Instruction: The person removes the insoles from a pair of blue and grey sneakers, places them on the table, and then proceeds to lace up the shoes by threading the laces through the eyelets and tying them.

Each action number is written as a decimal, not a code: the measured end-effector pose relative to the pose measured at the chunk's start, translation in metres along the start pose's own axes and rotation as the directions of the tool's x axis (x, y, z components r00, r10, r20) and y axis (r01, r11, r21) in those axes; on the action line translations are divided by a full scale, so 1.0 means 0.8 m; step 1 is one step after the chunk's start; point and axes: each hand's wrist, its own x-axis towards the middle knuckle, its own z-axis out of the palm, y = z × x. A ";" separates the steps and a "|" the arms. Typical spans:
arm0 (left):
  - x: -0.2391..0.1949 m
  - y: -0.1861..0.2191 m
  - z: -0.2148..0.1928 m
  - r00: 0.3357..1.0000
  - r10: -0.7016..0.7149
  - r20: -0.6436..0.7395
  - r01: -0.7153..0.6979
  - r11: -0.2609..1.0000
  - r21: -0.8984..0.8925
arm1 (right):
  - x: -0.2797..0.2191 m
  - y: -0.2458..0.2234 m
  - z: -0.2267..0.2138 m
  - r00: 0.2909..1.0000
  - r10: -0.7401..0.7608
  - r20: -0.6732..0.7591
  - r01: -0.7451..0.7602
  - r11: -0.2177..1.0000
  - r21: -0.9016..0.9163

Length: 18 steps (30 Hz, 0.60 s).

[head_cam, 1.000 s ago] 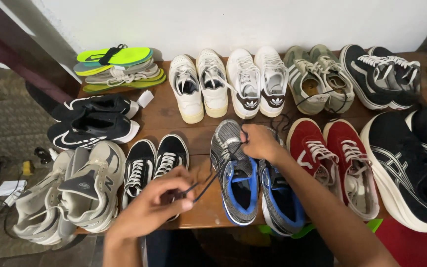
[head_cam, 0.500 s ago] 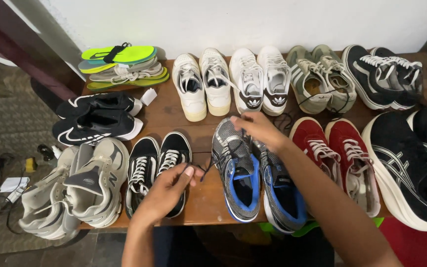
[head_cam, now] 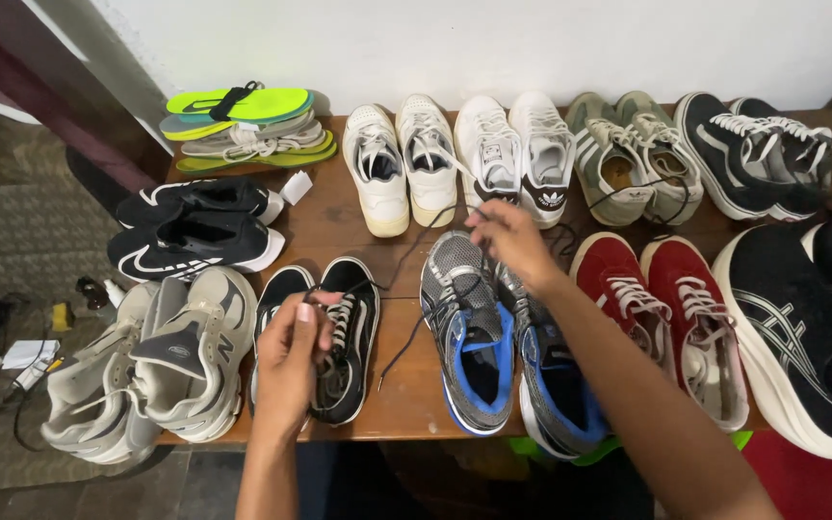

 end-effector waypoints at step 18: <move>0.018 -0.012 0.020 0.983 0.097 0.153 -0.136 0.954 0.266 | -0.081 -0.068 -0.160 0.759 -0.651 0.006 0.570 0.670 0.476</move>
